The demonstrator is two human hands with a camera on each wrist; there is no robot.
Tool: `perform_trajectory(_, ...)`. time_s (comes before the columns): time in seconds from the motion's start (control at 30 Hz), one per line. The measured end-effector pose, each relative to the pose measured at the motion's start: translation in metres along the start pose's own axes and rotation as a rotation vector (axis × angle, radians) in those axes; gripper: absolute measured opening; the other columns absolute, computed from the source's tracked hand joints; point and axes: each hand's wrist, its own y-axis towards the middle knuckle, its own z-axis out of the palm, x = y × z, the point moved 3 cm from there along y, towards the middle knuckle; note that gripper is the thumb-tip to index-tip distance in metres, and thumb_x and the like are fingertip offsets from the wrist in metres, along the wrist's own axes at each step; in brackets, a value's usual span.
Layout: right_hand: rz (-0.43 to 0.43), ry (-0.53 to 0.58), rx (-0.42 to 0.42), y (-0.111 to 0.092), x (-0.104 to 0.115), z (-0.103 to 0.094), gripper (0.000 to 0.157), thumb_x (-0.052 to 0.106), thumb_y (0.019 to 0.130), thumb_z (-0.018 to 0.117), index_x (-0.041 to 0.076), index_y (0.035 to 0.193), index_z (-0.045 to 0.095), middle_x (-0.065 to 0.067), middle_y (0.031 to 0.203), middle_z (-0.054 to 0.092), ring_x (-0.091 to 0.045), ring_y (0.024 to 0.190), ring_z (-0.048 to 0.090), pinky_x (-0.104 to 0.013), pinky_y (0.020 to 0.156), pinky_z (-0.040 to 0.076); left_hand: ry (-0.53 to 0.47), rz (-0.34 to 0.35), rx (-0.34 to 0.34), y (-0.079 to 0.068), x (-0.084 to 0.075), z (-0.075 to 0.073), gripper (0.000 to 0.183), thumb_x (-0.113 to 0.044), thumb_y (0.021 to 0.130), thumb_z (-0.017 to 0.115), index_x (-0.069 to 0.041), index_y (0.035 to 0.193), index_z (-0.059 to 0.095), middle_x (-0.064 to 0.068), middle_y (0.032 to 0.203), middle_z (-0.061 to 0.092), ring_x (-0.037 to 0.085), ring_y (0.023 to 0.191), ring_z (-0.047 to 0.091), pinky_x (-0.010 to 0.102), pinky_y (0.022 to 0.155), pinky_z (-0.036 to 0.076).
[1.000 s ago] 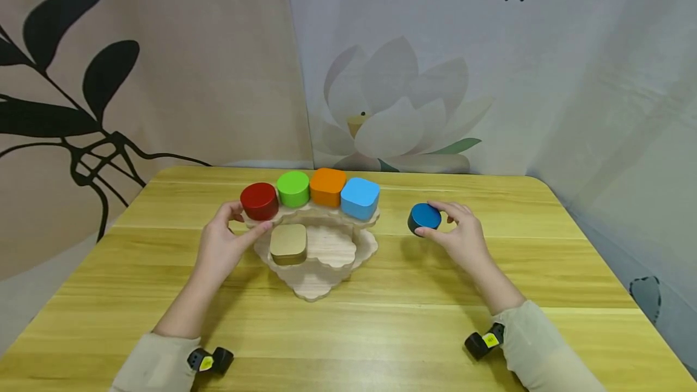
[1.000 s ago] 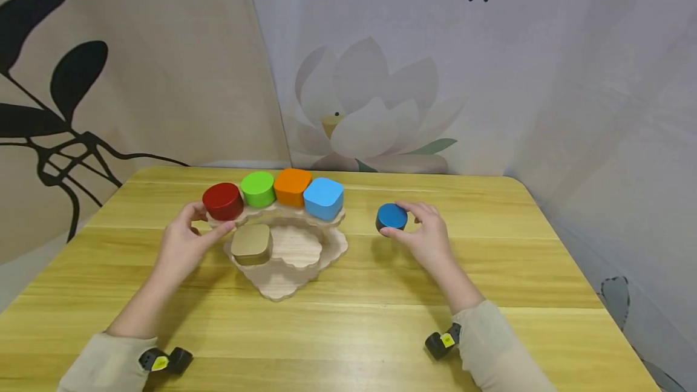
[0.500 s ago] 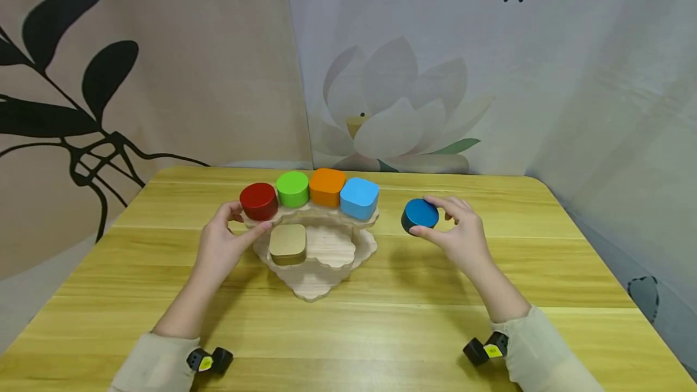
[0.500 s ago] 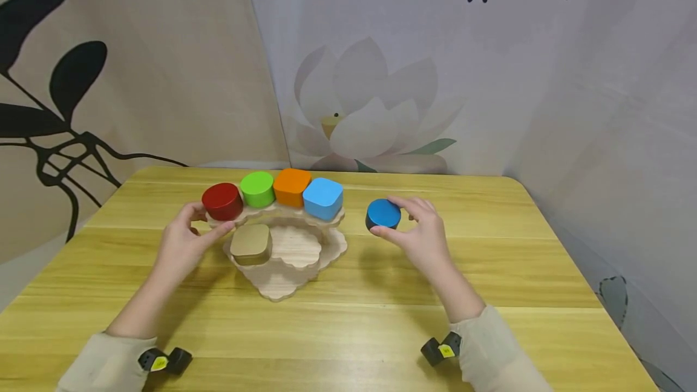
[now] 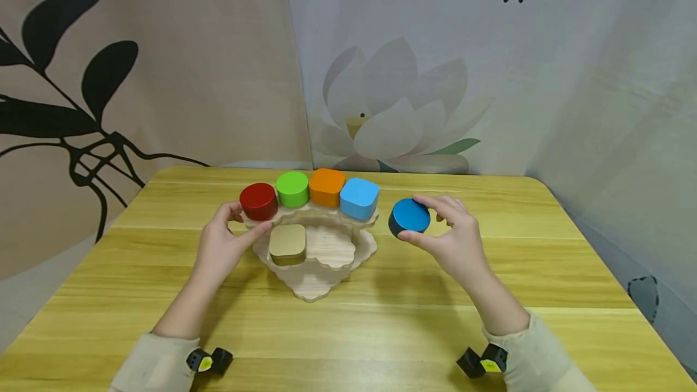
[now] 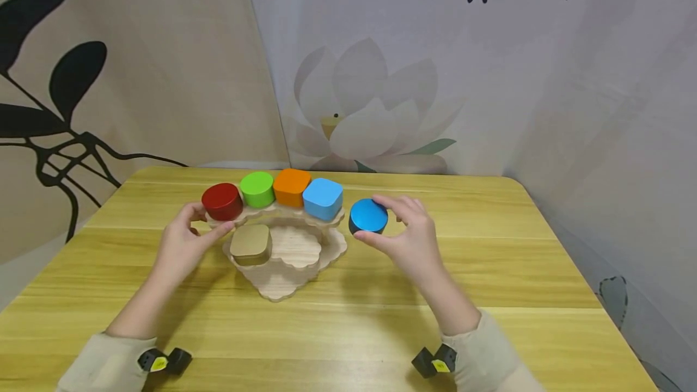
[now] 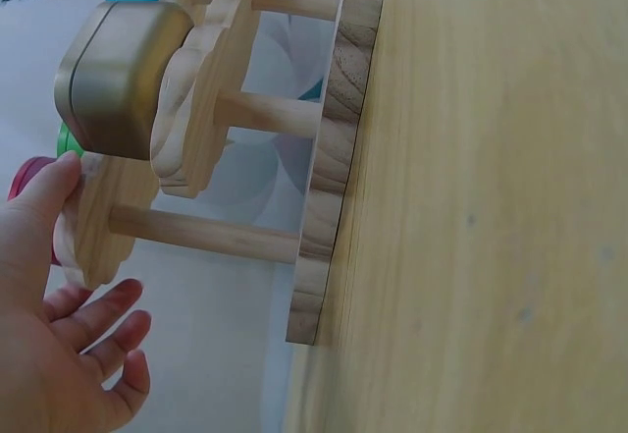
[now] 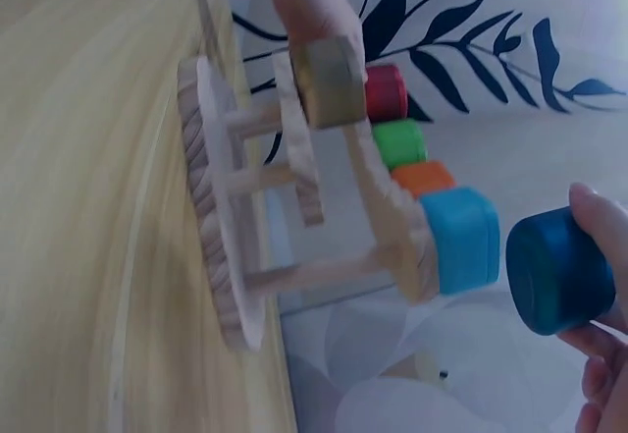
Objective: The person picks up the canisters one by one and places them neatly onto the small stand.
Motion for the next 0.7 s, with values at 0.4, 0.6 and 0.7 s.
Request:
perform_trajectory(0.4,-0.056,0.095,0.042,-0.006,0.034,0.029,0.057,0.016,0.064,0.090,0.010,0.117,0.069,0.003,0.103,0.063,-0.025,0.088,0.043,-0.040,0.070,0.032,-0.003,0.005,-0.003,-0.001,0.000,0.000,0.064,-0.044,0.081,0.075,0.000,0.123,0.051,0.014,0.107,0.056,0.028,0.091,0.047,0.032,0.061,0.035)
perform_trajectory(0.6,-0.072,0.120,0.055,-0.008,0.046,0.043,0.058,0.016,0.064,0.090,0.010,0.118,0.068,0.004,0.098,0.061,-0.022,0.088,0.043,-0.039,0.069,0.034,-0.001,0.006,-0.007,-0.001,0.000,0.000,0.064,-0.043,0.081,0.075,-0.001,0.123,0.051,0.014,0.107,0.055,0.028,0.088,0.047,0.032,0.060,0.034)
perform_trajectory(0.7,-0.071,0.118,0.058,-0.009,0.050,0.050,0.059,0.018,0.064,0.090,0.010,0.118,0.068,0.005,0.094,0.058,-0.018,0.086,0.042,-0.039,0.068,0.033,-0.003,0.007,-0.008,0.000,0.000,0.000,0.063,-0.043,0.081,0.075,-0.001,0.123,0.052,0.013,0.106,0.055,0.028,0.084,0.046,0.031,0.059,0.034)
